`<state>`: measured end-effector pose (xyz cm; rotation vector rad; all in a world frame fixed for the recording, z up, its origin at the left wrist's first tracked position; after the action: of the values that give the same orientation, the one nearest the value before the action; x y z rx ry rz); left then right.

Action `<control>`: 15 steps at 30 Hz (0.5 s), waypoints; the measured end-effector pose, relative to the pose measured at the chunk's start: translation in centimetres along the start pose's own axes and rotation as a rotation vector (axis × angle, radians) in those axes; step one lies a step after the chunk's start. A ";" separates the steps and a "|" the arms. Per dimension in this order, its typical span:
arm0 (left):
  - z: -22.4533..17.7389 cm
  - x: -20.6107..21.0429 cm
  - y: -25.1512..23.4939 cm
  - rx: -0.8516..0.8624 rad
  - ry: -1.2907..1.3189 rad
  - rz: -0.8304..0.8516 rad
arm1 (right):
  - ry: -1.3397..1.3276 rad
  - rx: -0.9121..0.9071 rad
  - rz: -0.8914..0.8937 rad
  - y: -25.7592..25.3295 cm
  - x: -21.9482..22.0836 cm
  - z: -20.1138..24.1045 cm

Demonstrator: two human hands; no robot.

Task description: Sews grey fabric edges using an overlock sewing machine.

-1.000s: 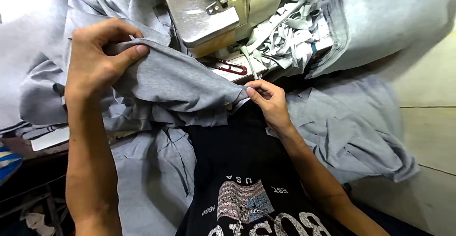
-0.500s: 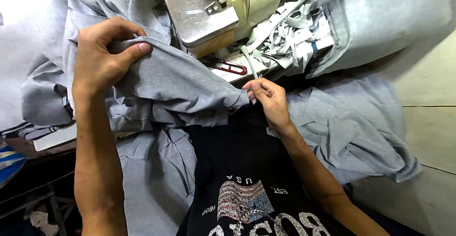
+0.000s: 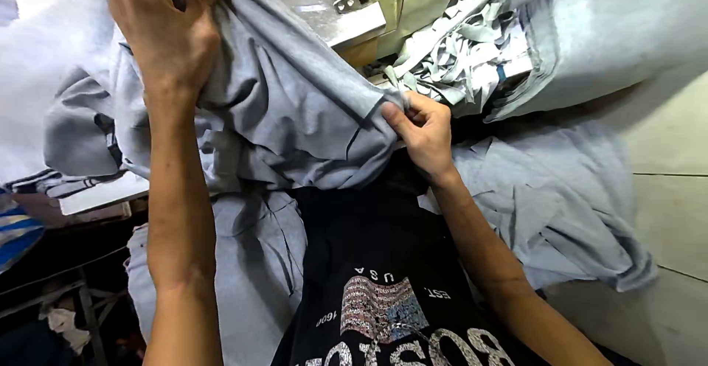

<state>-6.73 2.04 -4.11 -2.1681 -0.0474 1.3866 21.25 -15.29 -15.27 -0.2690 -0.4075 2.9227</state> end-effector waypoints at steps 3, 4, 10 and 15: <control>1.4 0.8 -0.8 -0.004 -0.079 -0.002 | -0.034 0.033 -0.054 -0.4 0.2 -0.3; 1.8 1.0 -1.0 0.001 -0.092 0.009 | -0.040 0.029 -0.049 -0.5 0.3 -0.3; 2.1 1.5 -1.4 0.080 0.002 0.076 | 0.099 -0.037 -0.046 0.7 0.4 0.1; -1.9 -0.1 0.1 0.209 0.267 0.122 | 0.227 -0.168 0.446 3.5 -0.7 -0.4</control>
<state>-5.22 1.11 -3.48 -2.1861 0.3199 1.0991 21.50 -18.68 -16.56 -0.8020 -0.6271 3.2307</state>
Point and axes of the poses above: each hand's wrist, its own y-axis away from the middle knuckle, its own x-axis out of the palm, z = x × y, the point moved 4 cm from there along -y, towards the middle knuckle, and after that the axes turned 4 degrees about -x, right-handed, at the moved point
